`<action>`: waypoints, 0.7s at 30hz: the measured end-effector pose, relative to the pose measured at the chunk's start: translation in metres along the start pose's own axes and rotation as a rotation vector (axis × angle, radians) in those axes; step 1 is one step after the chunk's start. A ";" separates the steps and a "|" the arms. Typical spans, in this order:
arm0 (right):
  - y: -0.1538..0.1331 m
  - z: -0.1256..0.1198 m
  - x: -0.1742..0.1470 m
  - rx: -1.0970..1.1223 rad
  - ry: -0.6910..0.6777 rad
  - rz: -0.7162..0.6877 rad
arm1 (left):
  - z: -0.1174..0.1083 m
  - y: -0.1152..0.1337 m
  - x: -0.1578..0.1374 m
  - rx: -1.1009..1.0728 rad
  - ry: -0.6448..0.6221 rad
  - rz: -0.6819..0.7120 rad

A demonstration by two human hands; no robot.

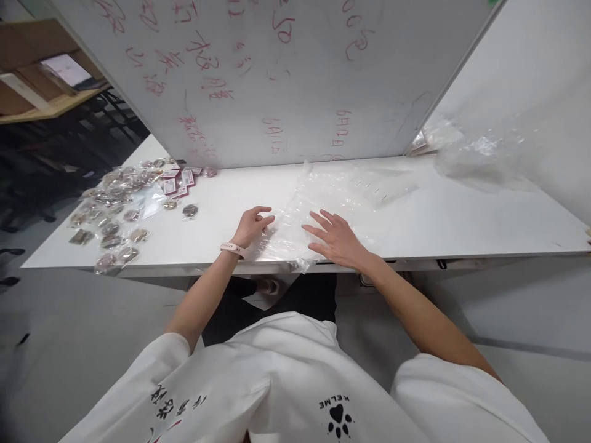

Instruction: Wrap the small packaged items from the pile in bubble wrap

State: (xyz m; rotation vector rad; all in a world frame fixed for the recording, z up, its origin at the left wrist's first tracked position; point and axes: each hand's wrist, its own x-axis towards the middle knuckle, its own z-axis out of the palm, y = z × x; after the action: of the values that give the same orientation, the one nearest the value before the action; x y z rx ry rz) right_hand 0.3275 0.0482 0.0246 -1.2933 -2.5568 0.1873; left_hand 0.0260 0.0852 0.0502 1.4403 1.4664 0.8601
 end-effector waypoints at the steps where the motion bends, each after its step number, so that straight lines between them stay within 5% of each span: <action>1: 0.002 0.007 0.000 -0.005 -0.041 0.028 | -0.009 0.001 0.001 0.042 0.013 -0.001; 6: 0.043 0.023 -0.020 -0.046 -0.066 0.251 | -0.077 0.026 0.003 0.240 0.028 -0.035; 11: 0.067 0.019 -0.035 -0.068 -0.050 0.389 | -0.127 0.075 0.005 0.422 0.087 0.176; 21: 0.078 0.023 -0.040 -0.086 -0.006 0.467 | -0.207 0.178 -0.017 0.769 0.627 0.503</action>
State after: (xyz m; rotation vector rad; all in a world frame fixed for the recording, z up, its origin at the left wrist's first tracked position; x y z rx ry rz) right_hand 0.4031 0.0619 -0.0231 -1.9082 -2.2464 0.1708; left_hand -0.0982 0.1047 0.2929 2.3162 2.0781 1.1943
